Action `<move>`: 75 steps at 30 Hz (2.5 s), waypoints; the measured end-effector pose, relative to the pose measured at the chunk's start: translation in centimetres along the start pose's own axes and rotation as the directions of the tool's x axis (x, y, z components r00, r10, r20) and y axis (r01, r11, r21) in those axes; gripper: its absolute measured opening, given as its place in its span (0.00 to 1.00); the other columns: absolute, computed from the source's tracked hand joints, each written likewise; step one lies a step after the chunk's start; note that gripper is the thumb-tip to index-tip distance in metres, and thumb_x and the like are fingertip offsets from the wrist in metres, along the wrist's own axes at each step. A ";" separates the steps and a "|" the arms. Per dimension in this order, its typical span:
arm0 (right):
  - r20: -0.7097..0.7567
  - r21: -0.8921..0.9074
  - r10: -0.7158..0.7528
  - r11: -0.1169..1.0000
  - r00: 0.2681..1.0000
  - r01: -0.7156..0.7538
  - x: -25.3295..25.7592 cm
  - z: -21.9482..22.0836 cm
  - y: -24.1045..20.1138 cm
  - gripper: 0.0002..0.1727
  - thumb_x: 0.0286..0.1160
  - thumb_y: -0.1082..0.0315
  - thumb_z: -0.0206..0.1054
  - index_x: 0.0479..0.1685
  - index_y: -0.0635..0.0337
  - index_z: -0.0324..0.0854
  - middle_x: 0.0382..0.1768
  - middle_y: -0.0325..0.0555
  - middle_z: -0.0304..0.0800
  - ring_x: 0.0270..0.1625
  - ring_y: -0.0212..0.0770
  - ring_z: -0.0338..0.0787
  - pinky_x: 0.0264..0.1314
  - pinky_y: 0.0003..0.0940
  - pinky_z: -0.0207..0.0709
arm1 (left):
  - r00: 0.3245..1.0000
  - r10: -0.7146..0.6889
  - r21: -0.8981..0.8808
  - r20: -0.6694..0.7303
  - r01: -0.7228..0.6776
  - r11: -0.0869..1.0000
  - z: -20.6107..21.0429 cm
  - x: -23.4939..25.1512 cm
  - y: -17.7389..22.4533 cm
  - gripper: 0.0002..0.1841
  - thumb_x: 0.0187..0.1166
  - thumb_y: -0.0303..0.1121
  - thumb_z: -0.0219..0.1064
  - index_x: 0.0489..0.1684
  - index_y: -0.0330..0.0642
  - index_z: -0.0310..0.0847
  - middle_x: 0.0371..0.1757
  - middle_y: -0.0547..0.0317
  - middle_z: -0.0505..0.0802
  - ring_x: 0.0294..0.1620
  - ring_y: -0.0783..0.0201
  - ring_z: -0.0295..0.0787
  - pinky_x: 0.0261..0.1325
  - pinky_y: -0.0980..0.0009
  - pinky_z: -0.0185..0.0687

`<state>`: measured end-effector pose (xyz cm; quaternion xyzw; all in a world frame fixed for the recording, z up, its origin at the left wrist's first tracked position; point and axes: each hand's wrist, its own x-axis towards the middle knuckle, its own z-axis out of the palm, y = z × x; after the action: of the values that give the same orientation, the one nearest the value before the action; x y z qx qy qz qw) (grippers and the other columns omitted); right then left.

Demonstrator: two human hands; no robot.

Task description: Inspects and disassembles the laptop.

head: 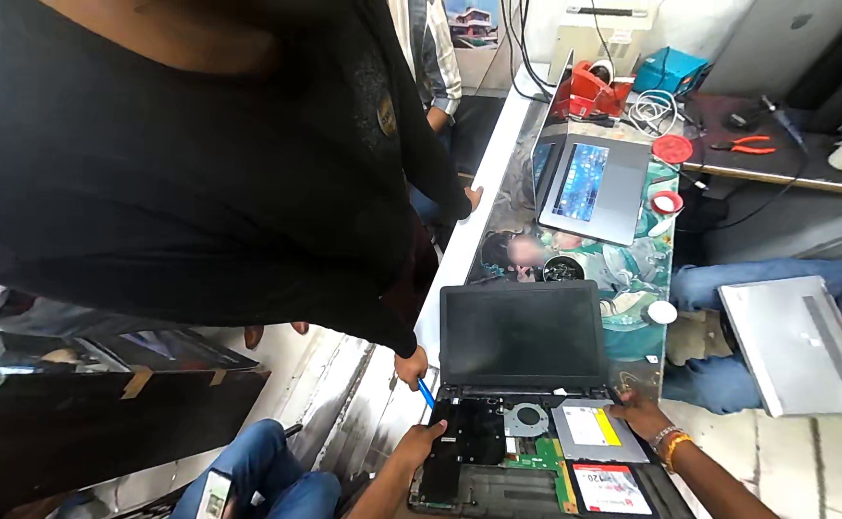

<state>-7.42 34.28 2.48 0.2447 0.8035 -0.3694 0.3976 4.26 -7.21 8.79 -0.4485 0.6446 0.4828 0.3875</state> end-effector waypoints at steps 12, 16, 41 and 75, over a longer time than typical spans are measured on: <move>-0.025 0.062 -0.006 0.998 1.000 0.008 -2.6 -0.3 0.1 0.29 0.72 0.68 0.76 0.68 0.69 0.69 0.59 0.66 0.84 0.59 0.54 0.86 0.64 0.51 0.77 | 1.000 0.011 0.083 -0.024 -0.009 0.996 -0.7 -1.5 0.6 0.29 0.89 0.52 0.59 0.62 0.29 0.82 0.60 0.36 0.89 0.63 0.48 0.86 0.69 0.48 0.77; -0.021 0.071 0.016 0.997 1.000 -0.015 -3.7 -0.1 0.6 0.30 0.73 0.69 0.76 0.70 0.70 0.68 0.59 0.67 0.83 0.59 0.54 0.86 0.63 0.50 0.78 | 1.000 -0.024 0.115 -0.016 0.025 0.993 -0.8 -2.1 0.4 0.30 0.89 0.53 0.59 0.63 0.29 0.81 0.62 0.36 0.88 0.64 0.48 0.85 0.70 0.48 0.76; 0.178 0.353 -0.197 0.927 0.964 0.125 -3.7 -0.2 8.0 0.18 0.84 0.72 0.49 0.56 0.62 0.86 0.49 0.44 0.92 0.46 0.33 0.89 0.51 0.33 0.82 | 0.964 0.251 -0.388 0.087 -0.199 0.900 -1.7 -4.1 -1.3 0.25 0.94 0.38 0.40 0.87 0.45 0.63 0.57 0.47 0.93 0.50 0.57 0.93 0.52 0.57 0.89; -0.330 0.147 -0.585 0.743 0.740 0.653 0.1 0.8 6.2 0.24 0.60 0.61 0.77 0.54 0.68 0.86 0.44 0.49 0.95 0.48 0.36 0.94 0.58 0.40 0.87 | 0.624 0.771 0.451 -0.127 -0.656 0.605 -1.7 3.1 6.3 0.25 0.80 0.42 0.73 0.69 0.33 0.80 0.56 0.41 0.93 0.60 0.49 0.91 0.70 0.46 0.82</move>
<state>-2.87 37.44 -0.37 0.0567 0.8300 -0.5447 0.1059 -2.74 -8.67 8.02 -0.1392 0.8994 0.3939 0.1285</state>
